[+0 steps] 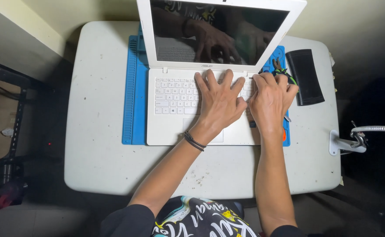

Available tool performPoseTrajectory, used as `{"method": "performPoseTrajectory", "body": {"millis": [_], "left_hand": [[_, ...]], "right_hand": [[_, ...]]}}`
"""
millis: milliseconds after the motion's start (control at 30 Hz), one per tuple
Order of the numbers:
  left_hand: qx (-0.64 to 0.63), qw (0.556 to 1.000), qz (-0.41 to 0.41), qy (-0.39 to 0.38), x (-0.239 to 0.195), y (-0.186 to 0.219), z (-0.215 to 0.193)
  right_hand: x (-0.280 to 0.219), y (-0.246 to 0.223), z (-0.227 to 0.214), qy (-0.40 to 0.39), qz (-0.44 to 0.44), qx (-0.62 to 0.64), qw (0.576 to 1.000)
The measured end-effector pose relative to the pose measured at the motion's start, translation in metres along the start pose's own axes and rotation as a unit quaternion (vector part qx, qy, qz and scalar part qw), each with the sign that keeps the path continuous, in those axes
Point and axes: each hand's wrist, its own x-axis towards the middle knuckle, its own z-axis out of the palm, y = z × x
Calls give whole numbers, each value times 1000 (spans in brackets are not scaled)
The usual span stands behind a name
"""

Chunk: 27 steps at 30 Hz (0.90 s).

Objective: The person reassembles a white laptop by placing the keyboard assembly into the chassis and connecting the ribbon cable to the motherboard. They then close the laptop and press down on the keyboard and touchpad area to secure the components.

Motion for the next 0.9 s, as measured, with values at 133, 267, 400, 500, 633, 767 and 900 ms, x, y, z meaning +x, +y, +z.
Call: {"method": "performPoseTrajectory", "body": {"millis": [133,267,400,500,633,767,900], "left_hand": [[6,1000,-4,2,-1,-3,5],[-17,999,19,-43,-14,-9,-13],[-93,982,66,-149,-51,-22,-58],[-87,975,93,-184,-77,-31,-75],[-73,978,89,-174,-94,-44,-82],[-80,993,48,-78,-112,-75,-93],[-118,980,-160,21,-118,-104,-102]], "right_hand": [[-1,3,3,-8,-2,-6,1000],[-4,9,1,-44,-1,41,998],[-13,4,-11,-108,52,137,983],[-9,2,-12,-136,86,114,980],[-6,-5,-14,-136,122,87,979],[-10,-10,-31,-159,145,116,970],[-10,3,-20,-165,146,91,971]]}}
